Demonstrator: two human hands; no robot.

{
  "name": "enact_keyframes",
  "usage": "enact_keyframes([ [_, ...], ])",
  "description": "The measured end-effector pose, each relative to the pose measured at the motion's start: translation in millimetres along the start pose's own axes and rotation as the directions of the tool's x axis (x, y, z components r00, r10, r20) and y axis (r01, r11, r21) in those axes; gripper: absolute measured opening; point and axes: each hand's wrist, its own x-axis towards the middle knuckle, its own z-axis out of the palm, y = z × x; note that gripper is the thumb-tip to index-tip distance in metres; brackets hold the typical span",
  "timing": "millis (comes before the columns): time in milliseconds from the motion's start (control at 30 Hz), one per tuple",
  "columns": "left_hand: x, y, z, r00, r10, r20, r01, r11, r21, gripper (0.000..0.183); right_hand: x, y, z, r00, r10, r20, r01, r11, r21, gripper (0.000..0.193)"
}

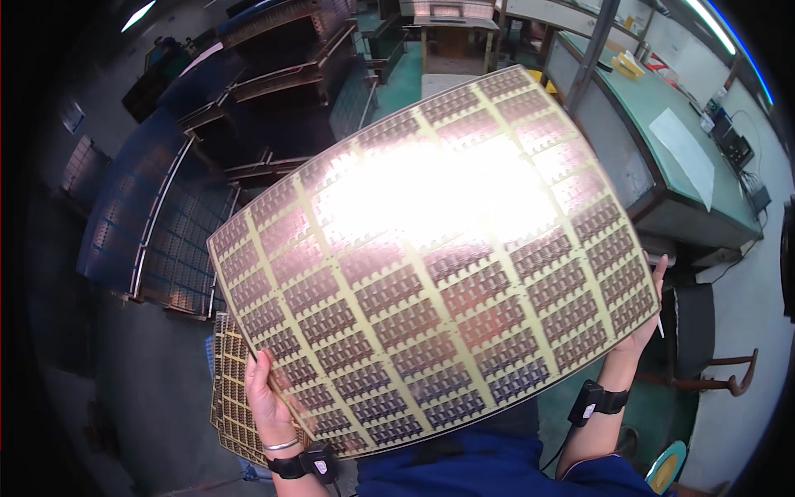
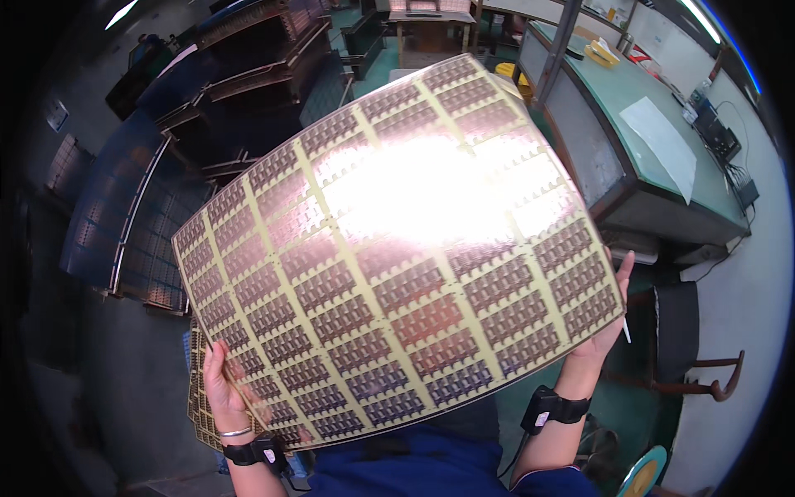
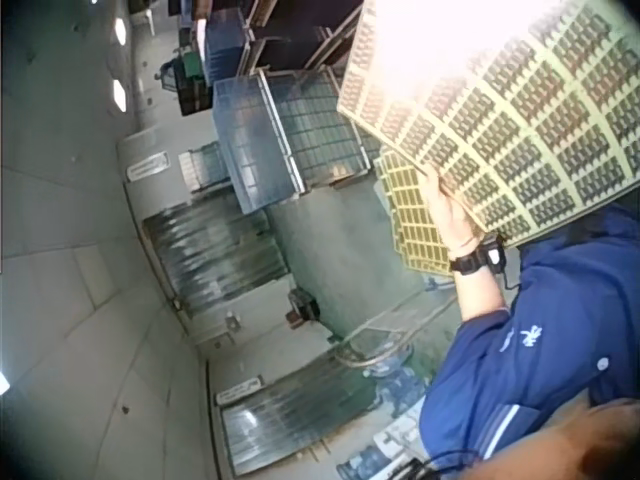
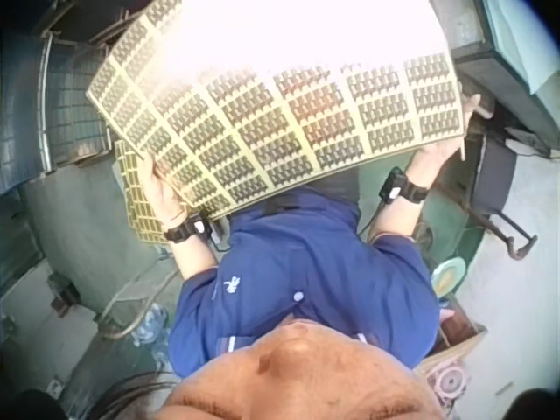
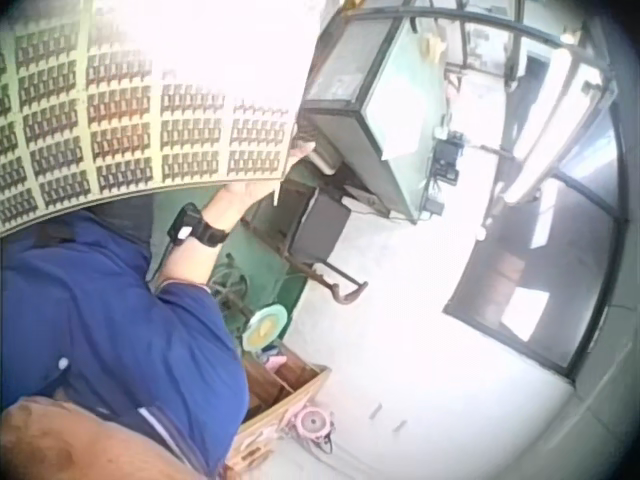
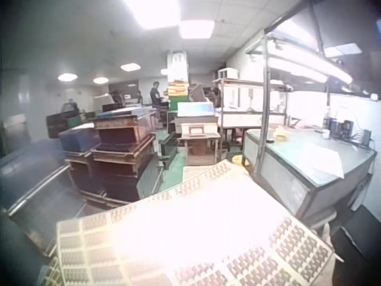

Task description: Inspecting and marking large panels of printed circuit boards in a production facility.

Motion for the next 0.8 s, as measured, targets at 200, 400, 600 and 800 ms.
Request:
enact_keyframes([
  [200, 4, 1, 19, 0.994, -0.029, -0.109, 0.042, 0.993, 0.112, 0.030, 7, -5, 14, 0.984, -0.050, -0.171, 0.019, 0.983, -0.180, 0.048],
  [400, 7, -1, 18, 0.960, 0.006, -0.280, 0.055, 0.976, 0.210, 0.026, 26, -16, 26, 0.988, -0.018, -0.155, -0.017, 0.975, -0.220, 0.043],
  [600, 3, 1, 42, 0.951, -0.047, -0.307, 0.117, 0.970, 0.213, 0.023, 34, -21, 31, 0.992, -0.013, -0.125, -0.021, 0.962, -0.273, 0.043],
  [800, 5, 3, 35, 0.960, -0.034, -0.276, 0.098, 0.971, 0.220, 0.029, 44, -23, 26, 0.993, 0.040, -0.113, -0.073, 0.948, -0.308, 0.045],
])
